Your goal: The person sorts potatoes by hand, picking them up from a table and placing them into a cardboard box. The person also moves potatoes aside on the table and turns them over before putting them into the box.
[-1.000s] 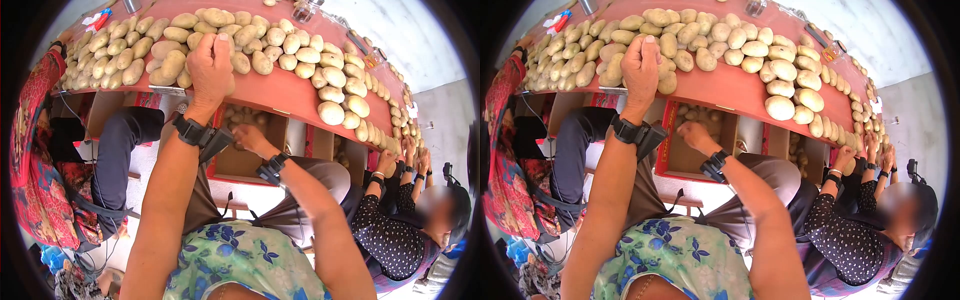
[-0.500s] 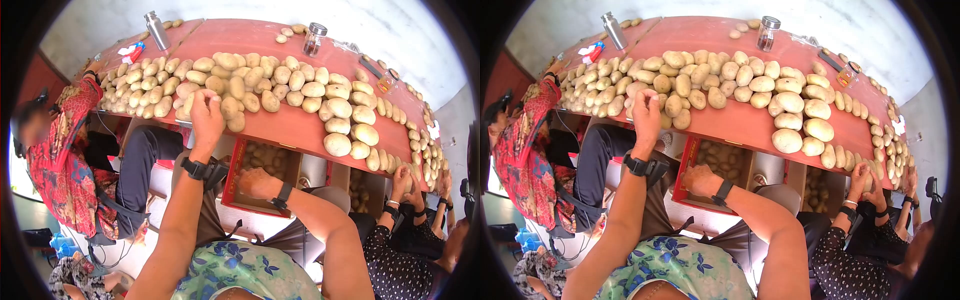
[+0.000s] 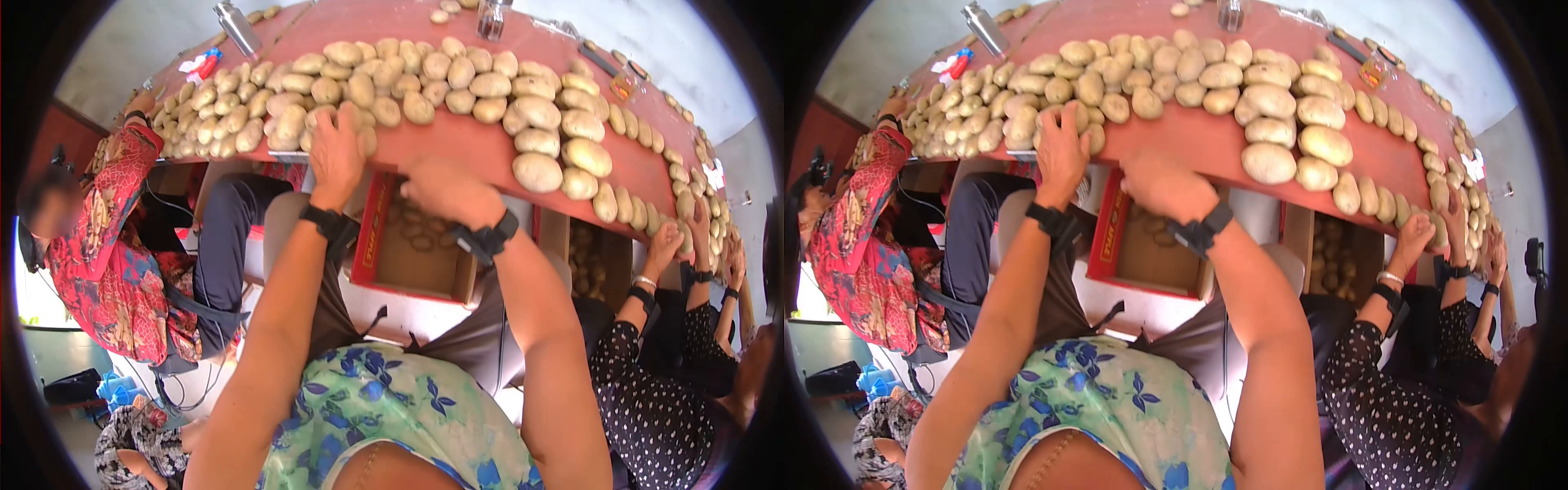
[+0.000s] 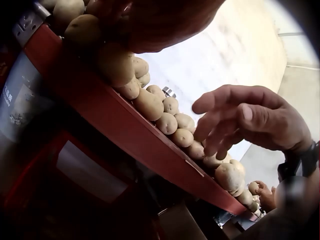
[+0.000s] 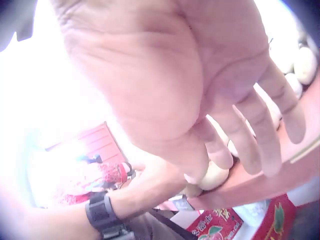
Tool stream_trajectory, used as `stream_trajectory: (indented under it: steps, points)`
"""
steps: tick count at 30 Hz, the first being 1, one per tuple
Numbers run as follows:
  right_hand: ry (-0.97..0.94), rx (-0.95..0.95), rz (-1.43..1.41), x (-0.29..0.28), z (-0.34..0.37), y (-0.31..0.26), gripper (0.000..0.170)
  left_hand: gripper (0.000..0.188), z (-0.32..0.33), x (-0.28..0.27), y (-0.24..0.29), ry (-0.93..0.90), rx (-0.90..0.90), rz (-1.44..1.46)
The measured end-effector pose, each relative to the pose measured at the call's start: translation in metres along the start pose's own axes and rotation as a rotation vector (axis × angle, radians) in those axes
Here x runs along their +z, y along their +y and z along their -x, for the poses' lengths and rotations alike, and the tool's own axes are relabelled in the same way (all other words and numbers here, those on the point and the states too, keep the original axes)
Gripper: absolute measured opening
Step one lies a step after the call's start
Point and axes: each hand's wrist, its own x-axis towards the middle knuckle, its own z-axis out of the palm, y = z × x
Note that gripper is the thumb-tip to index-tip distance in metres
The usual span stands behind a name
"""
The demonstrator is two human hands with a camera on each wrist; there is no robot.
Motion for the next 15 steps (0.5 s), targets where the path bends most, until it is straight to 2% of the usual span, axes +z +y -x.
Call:
stream_trajectory:
  steps: [3, 8, 11, 13, 15]
  points:
    - [0.277, -0.055, 0.019, -0.011, 0.002, 0.016, 0.028, 0.055, -0.002, 0.003, -0.007, 0.042, 0.05, 0.003]
    - [0.438, -0.059, -0.045, -0.021, 0.01, 0.017, 0.027, 0.039, 0.01, -0.017, -0.001, 0.174, -0.017, 0.234]
    - [0.483, -0.059, -0.122, -0.026, 0.008, 0.016, 0.026, 0.037, 0.036, -0.031, 0.011, -0.026, -0.394, 0.542]
    - [0.502, -0.064, -0.173, -0.028, 0.008, 0.016, 0.025, 0.044, 0.06, -0.021, 0.022, -0.338, -0.735, 1.197]
    - [0.526, -0.073, -0.205, -0.032, 0.009, 0.014, 0.024, 0.043, 0.083, -0.002, 0.037, -0.574, -0.997, 1.477]
